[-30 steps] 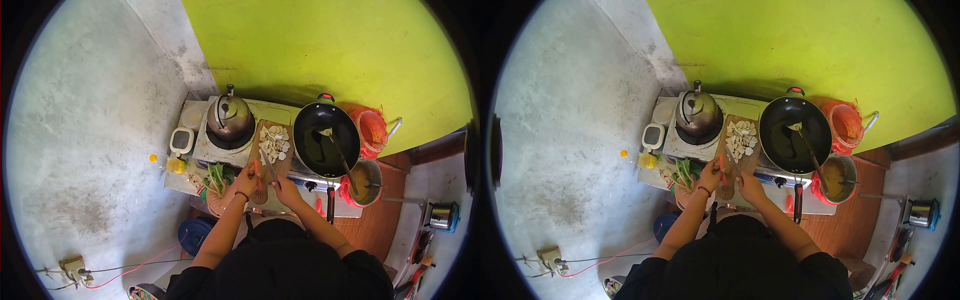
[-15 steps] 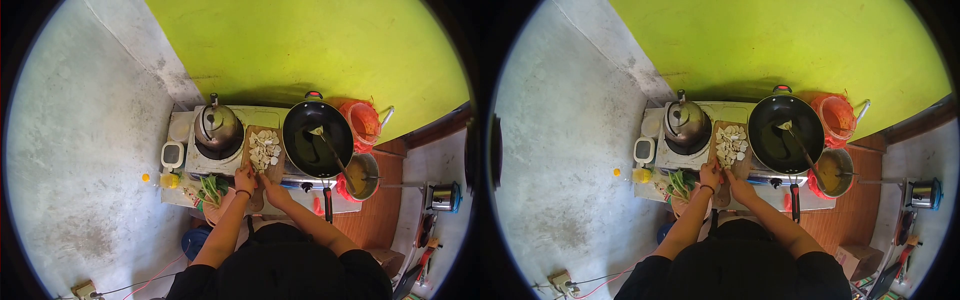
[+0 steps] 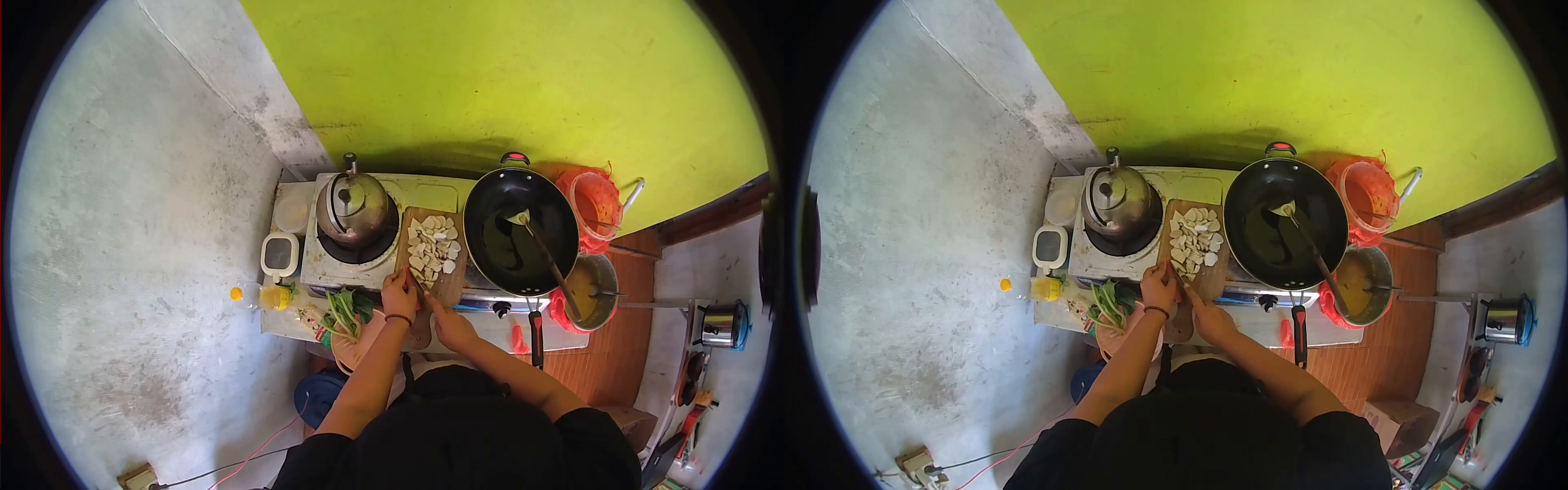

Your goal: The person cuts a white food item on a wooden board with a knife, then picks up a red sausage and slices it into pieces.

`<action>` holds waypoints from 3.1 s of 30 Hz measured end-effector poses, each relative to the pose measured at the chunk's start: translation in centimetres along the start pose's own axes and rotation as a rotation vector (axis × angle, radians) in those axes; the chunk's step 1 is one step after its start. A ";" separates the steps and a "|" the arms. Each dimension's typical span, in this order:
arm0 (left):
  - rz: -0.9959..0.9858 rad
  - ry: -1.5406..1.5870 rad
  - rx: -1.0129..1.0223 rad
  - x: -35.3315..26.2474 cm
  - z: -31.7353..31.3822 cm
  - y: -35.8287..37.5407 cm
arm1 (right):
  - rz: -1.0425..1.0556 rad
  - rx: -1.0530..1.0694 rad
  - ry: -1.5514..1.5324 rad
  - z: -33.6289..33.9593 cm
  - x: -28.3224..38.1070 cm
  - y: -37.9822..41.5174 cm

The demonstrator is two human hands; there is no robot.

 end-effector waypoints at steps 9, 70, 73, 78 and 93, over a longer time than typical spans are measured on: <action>-0.013 0.135 0.020 0.6 -0.1 -0.1 | 0.039 -0.061 0.028 0.7 -0.2 -1.0; 0.012 0.060 0.119 0.4 -0.5 -1.2 | -0.088 -0.061 0.108 0.2 0.7 -2.2; 0.011 0.086 0.082 0.7 -0.7 -1.0 | -0.023 -0.120 -0.098 0.0 -0.1 -2.2; 0.053 0.069 0.099 1.4 -0.7 -1.0 | -0.077 -0.037 -0.395 0.7 0.6 -1.3; -0.037 0.096 0.015 1.1 -0.5 -0.9 | -0.043 -0.089 0.028 0.5 1.0 -0.5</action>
Point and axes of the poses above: each hand's wrist, its own y-axis away from the middle knuckle, its own z-axis out of the back of the hand, x = y × z, the point moved 3 cm from there along -y, towards the middle knuckle, and after that the axes turned 3 degrees about -z, right-handed, at the moved point
